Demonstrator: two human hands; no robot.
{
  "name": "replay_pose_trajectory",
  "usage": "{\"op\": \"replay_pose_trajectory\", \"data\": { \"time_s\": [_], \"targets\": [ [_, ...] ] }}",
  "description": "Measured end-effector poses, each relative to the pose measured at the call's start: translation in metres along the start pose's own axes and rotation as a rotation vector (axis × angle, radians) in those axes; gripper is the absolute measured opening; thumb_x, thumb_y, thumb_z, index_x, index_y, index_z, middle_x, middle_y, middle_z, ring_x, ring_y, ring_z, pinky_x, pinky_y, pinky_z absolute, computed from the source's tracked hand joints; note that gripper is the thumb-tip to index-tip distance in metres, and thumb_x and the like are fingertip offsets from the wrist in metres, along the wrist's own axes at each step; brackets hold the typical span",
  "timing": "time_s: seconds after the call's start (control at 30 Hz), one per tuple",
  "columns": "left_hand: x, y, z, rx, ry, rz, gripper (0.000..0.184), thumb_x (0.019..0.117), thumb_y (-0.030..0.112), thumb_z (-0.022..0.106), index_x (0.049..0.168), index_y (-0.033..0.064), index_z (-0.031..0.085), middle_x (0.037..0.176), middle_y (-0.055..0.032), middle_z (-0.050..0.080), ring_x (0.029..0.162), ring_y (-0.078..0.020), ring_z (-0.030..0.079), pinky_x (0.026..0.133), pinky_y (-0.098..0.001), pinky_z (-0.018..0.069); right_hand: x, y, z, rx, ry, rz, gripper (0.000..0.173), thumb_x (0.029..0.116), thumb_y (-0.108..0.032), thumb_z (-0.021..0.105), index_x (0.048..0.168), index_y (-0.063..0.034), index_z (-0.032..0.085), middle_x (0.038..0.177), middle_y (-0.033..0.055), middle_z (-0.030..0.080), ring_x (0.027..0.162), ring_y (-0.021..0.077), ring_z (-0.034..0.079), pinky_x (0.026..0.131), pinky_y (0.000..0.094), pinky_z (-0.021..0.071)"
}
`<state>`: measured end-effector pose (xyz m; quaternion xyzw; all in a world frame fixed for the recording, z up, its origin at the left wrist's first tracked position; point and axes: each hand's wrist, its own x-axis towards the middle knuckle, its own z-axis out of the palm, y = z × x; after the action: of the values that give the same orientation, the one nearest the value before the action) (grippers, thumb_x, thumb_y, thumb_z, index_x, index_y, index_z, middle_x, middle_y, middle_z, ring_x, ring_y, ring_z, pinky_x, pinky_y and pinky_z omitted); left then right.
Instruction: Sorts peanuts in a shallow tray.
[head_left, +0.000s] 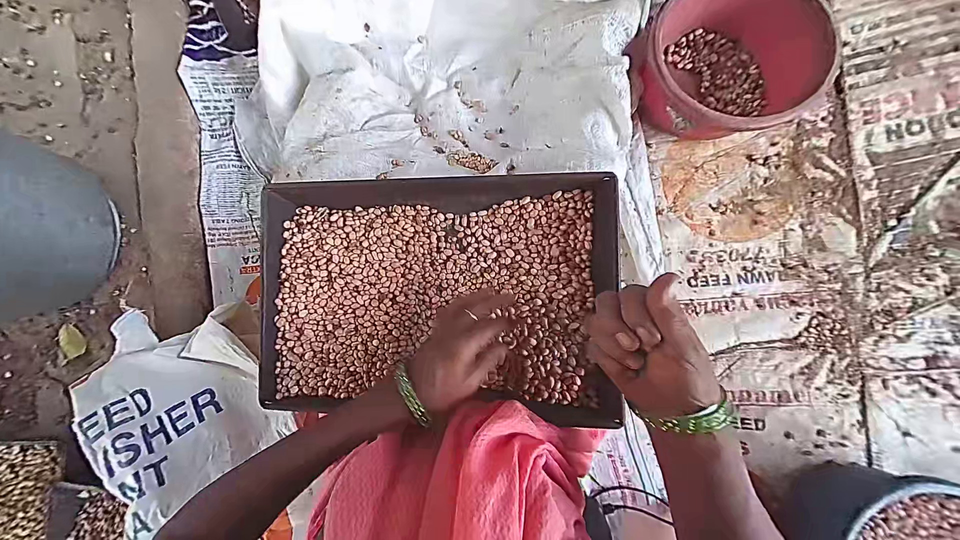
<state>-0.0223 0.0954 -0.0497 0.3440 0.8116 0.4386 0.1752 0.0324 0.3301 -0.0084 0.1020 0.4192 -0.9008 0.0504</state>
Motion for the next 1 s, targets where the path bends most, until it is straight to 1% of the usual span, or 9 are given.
{"op": "replay_pose_trajectory", "data": {
  "time_s": [0.13, 0.27, 0.4, 0.57, 0.67, 0.77, 0.87, 0.93, 1.0],
  "targets": [
    [-0.006, -0.025, 0.0, 0.134, -0.025, -0.145, 0.049, 0.0992, 0.028, 0.061, 0.144, 0.0082, 0.058, 0.158, -0.016, 0.044, 0.147, -0.0392, 0.038, 0.115, -0.0632, 0.0335, 0.018, 0.007, 0.005, -0.349, 0.09, -0.011, 0.047, 0.1073, -0.044, 0.048, 0.066, -0.0231, 0.052, 0.054, -0.0122, 0.044, 0.041, -0.0031, 0.035, 0.039, 0.0126, 0.0313],
    [-0.02, 0.01, 0.022, -0.155, -0.233, -0.014, 0.048, 0.0925, 0.022, 0.069, 0.136, 0.0024, 0.064, 0.152, -0.0279, 0.048, 0.142, -0.0507, 0.043, 0.112, -0.0681, 0.0348, 0.041, 0.007, 0.01, -1.239, 0.027, -0.147, 0.029, 0.1081, -0.025, 0.048, 0.097, -0.0075, 0.068, 0.069, -0.0034, 0.058, 0.053, 0.0018, 0.048, 0.05, 0.0211, 0.042],
    [-0.022, 0.021, -0.008, -0.321, -0.491, 0.12, 0.038, 0.1054, 0.025, 0.054, 0.134, 0.0026, 0.065, 0.149, -0.0217, 0.053, 0.142, -0.0323, 0.048, 0.118, -0.0434, 0.0369, 0.068, 0.026, 0.026, -1.734, -0.145, -0.073, 0.03, 0.1074, -0.019, 0.048, 0.125, -0.0066, 0.069, 0.086, 0.0202, 0.073, 0.073, 0.0419, 0.071, 0.062, 0.0603, 0.0541],
    [-0.028, 0.019, -0.053, -0.263, -0.536, -0.004, 0.041, 0.1093, 0.033, 0.047, 0.132, 0.0045, 0.066, 0.144, -0.0121, 0.06, 0.136, -0.0186, 0.055, 0.115, -0.0345, 0.042, 0.089, 0.056, 0.052, -2.152, -0.287, 0.088, 0.018, 0.1057, -0.007, 0.049, 0.118, 0.0019, 0.06, 0.094, 0.0238, 0.07, 0.08, 0.0451, 0.071, 0.06, 0.0537, 0.0539],
    [-0.028, 0.011, -0.068, -0.13, -0.465, -0.097, 0.042, 0.1091, 0.036, 0.044, 0.13, 0.0086, 0.069, 0.142, -0.0091, 0.063, 0.133, -0.0188, 0.058, 0.111, -0.039, 0.046, 0.096, 0.056, 0.059, -2.144, -0.302, 0.203, 0.022, 0.1043, -0.002, 0.047, 0.123, 0.0026, 0.058, 0.095, 0.0256, 0.069, 0.083, 0.0478, 0.071, 0.062, 0.0576, 0.0538],
    [-0.017, -0.002, -0.075, 0.08, -0.297, -0.188, 0.037, 0.1082, 0.033, 0.047, 0.121, 0.0101, 0.073, 0.13, -0.0076, 0.069, 0.116, -0.0208, 0.068, 0.098, -0.046, 0.0546, 0.102, 0.03, 0.042, -1.817, -0.202, 0.252, 0.029, 0.1096, -0.021, 0.045, 0.126, -0.002, 0.061, 0.093, 0.0232, 0.071, 0.083, 0.043, 0.071, 0.071, 0.0591, 0.0548],
    [0.01, -0.015, -0.072, 0.194, -0.148, -0.211, 0.025, 0.1053, 0.019, 0.054, 0.112, 0.0051, 0.074, 0.11, -0.0126, 0.07, 0.097, -0.0271, 0.07, 0.085, -0.0499, 0.0572, 0.084, -0.001, 0.006, -1.064, -0.122, 0.067, 0.017, 0.1042, -0.018, 0.049, 0.108, -0.0098, 0.064, 0.065, -0.0059, 0.05, 0.05, 0.0029, 0.044, 0.046, 0.0211, 0.0398],
    [0.033, -0.023, -0.06, 0.23, -0.081, -0.158, 0.021, 0.1043, 0.015, 0.057, 0.112, 0.0031, 0.073, 0.109, -0.0159, 0.07, 0.098, -0.0304, 0.07, 0.086, -0.0491, 0.0574, 0.068, -0.017, -0.006, -0.68, -0.111, 0.07, 0.018, 0.1029, -0.016, 0.044, 0.103, -0.0182, 0.062, 0.056, -0.0152, 0.043, 0.041, -0.0045, 0.035, 0.038, 0.0131, 0.0325],
    [0.056, -0.032, -0.041, 0.245, -0.032, -0.061, 0.021, 0.1037, 0.014, 0.057, 0.113, 0.0033, 0.073, 0.11, -0.0172, 0.07, 0.101, -0.0317, 0.07, 0.089, -0.0475, 0.0576, 0.052, -0.027, -0.014, -0.539, -0.104, 0.055, 0.02, 0.1042, -0.017, 0.042, 0.101, -0.0192, 0.061, 0.054, -0.0134, 0.042, 0.039, -0.0036, 0.034, 0.037, 0.0124, 0.0315]
  ]
}}
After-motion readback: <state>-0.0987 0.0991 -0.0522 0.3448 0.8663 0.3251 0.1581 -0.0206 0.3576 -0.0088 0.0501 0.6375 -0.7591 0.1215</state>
